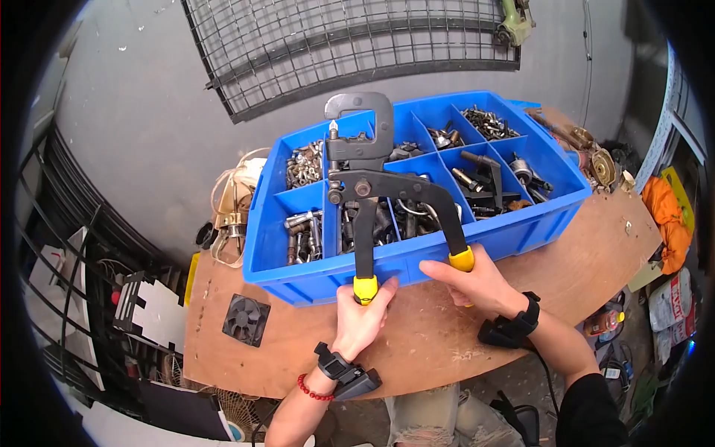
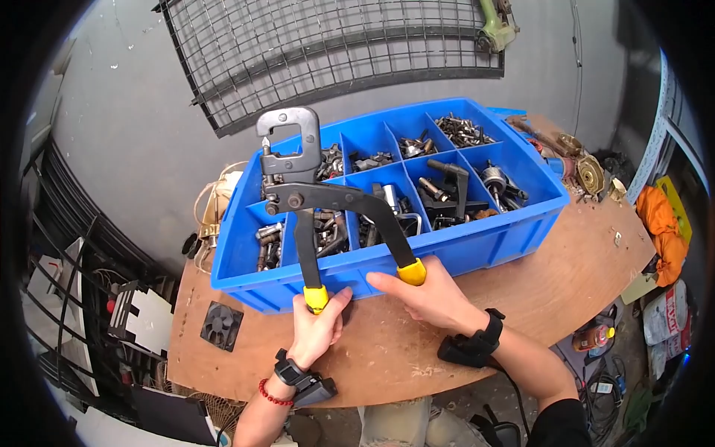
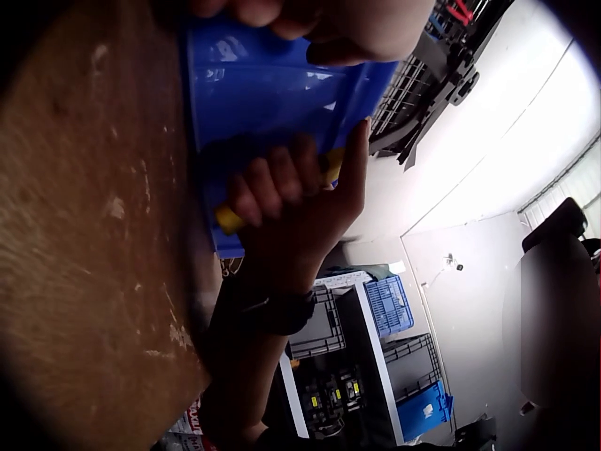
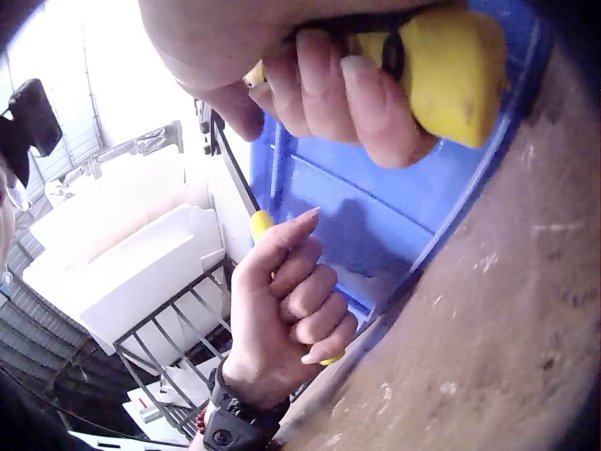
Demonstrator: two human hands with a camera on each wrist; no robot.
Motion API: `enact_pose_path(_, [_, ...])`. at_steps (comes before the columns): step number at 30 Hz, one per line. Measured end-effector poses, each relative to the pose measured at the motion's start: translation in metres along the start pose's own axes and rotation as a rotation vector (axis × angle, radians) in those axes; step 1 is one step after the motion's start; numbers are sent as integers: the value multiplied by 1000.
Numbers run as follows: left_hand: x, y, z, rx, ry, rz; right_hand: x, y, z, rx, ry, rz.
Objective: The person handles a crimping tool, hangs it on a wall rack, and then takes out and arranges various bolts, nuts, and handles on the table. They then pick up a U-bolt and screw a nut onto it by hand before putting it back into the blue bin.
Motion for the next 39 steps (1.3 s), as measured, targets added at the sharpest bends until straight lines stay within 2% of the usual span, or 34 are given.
enact_pose_path(9, [1, -2, 0, -7, 33, 2, -5, -5, -2, 31, 62, 154])
enact_pose_path(12, [1, -3, 0, -12, 39, -45, -7, -19, -1, -99, 97, 180])
enact_pose_path(18, [0, -10, -2, -45, -1, -68, -13, -12, 2, 57, 115, 281])
enact_pose_path(21, [0, -14, -2, -40, -29, -46, -15, -9, 0, -33, 105, 304])
enact_pose_path(24, [2, -11, -2, -20, -55, -32, -14, -12, 6, 16, 107, 303])
enact_pose_path(26, [3, -10, 0, -47, -75, 5, -13, -14, 11, -23, 87, 311])
enact_pose_path(29, [-5, -17, -5, 1, -126, -93, -24, -17, 26, -29, 118, 321])
enact_pose_path(32, [-16, -10, -9, 122, -175, -342, -48, -20, 50, 44, 189, 370])
enact_pose_path(35, [1, -16, -7, 95, -349, -349, -68, -3, 72, 169, 195, 344])
enact_pose_path(39, [19, 2, 15, -61, -518, -314, -76, 25, 95, 296, 213, 194])
Point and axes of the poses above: each hand's wrist, its own z-axis away from the middle knuckle, its own x-axis out of the palm, y = z × x, the point moved 6 cm from there along -z, towards the middle knuckle, and after that the axes turned 1 degree about -y, right-handed, at the moved point
